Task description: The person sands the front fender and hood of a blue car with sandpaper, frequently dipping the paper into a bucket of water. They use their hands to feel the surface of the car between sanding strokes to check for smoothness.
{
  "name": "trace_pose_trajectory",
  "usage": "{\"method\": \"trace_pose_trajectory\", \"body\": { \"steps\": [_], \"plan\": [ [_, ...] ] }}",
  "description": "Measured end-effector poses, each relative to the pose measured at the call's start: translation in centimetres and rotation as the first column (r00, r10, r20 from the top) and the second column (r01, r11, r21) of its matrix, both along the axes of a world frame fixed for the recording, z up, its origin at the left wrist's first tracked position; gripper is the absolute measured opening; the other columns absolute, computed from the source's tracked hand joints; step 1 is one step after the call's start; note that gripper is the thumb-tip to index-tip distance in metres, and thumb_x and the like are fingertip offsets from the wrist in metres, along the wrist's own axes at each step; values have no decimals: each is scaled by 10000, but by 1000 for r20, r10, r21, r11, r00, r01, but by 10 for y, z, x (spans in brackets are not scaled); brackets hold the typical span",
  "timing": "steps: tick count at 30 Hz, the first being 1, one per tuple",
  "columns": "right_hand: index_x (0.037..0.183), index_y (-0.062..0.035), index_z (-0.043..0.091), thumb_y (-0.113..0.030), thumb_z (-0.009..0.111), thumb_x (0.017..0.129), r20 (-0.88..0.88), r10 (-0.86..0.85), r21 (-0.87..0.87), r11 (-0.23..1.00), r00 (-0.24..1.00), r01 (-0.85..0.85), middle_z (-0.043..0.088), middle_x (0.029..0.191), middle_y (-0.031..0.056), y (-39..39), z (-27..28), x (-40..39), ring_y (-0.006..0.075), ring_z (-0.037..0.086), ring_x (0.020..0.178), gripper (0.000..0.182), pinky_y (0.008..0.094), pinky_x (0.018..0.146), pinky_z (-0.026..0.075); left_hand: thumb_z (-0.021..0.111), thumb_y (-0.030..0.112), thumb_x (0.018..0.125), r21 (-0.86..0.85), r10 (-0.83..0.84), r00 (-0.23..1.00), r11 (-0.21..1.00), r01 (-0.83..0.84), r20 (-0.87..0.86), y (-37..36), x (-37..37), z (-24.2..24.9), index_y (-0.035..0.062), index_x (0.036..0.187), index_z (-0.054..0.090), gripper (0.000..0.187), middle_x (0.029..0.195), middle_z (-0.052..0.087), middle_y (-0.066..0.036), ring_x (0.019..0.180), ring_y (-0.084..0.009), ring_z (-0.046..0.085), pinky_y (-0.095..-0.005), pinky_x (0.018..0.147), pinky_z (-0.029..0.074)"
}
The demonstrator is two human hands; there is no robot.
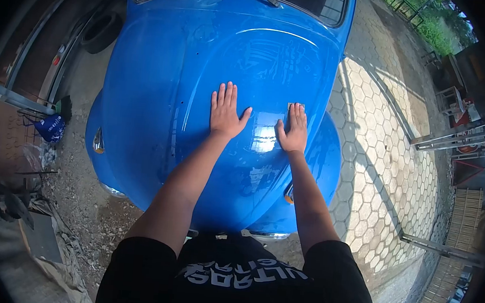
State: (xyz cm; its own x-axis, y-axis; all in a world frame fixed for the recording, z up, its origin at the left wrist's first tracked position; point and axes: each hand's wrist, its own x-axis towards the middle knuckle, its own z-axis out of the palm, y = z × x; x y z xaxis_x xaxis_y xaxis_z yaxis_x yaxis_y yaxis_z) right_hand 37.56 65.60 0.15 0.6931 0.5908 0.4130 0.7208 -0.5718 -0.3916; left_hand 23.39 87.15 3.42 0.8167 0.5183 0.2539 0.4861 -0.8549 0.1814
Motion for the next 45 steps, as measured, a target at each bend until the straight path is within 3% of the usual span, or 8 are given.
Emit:
{"method": "trace_pose_trajectory", "body": {
  "steps": [1,2,5,6,13,22,37,45],
  "plan": [
    [1611,-22,442,-399,604,1003,1,-1,2,1000,1000,1,408,1686,186,-3,3,1,353,307,1602,733,481,1317,235,478,630,1043,-12,-13,1000,1000,13,7,2,1,1,-3,1671,270,916,1765,229,-168,1656,-324,118,-509,1339,80],
    [1611,-21,442,-395,608,1002,0,2,5,1000,1000,-2,408,1686,186,0,3,-1,355,308,1601,733,483,1317,237,504,636,1030,6,-68,996,998,67,57,10,-4,2,19,1650,347,888,1739,303,-149,1619,-321,237,-518,1328,131],
    [1608,-16,446,-364,590,1019,-21,-1,-9,1000,1000,1,407,1686,190,-1,-4,2,359,309,1600,699,491,1315,236,548,581,1033,-152,-223,970,966,208,-92,55,-7,27,61,1590,464,767,1676,404,-118,1544,-316,359,-516,1315,181],
    [1608,-24,451,-349,579,1026,-24,-2,6,1000,1000,2,406,1686,192,3,-1,4,358,311,1600,678,494,1313,237,580,510,1040,-119,-272,962,955,270,2,68,-8,29,96,1516,548,632,1604,473,-94,1470,-309,429,-511,1305,214],
    [1614,-95,475,-293,529,1046,2,-61,-41,997,998,61,398,1690,196,3,5,1,351,312,1602,604,504,1309,226,547,498,1059,3,-235,962,972,237,142,84,-4,17,74,1557,490,656,1668,393,-158,1589,-315,295,-517,1342,141],
    [1637,-88,431,-299,493,1063,-47,-50,-52,998,998,47,379,1702,190,2,12,-7,354,291,1610,614,506,1319,199,483,602,1061,-3,-159,987,987,159,24,82,-1,14,55,1657,346,821,1754,257,-157,1654,-280,142,-478,1358,61],
    [1635,-118,443,-344,524,1053,-13,-59,-65,996,998,58,392,1701,162,3,5,-1,348,308,1603,630,499,1316,218,517,630,1035,24,-172,984,985,171,38,83,0,16,55,1653,355,860,1740,291,-165,1642,-310,181,-500,1351,83],
    [1677,-104,347,-385,392,1116,-77,-201,-107,975,977,193,296,1749,149,18,0,-8,322,214,1638,629,488,1325,172,514,631,1032,38,-148,988,988,146,47,81,-1,14,71,1665,337,863,1754,260,-158,1650,-306,150,-486,1353,70]
  ]
}}
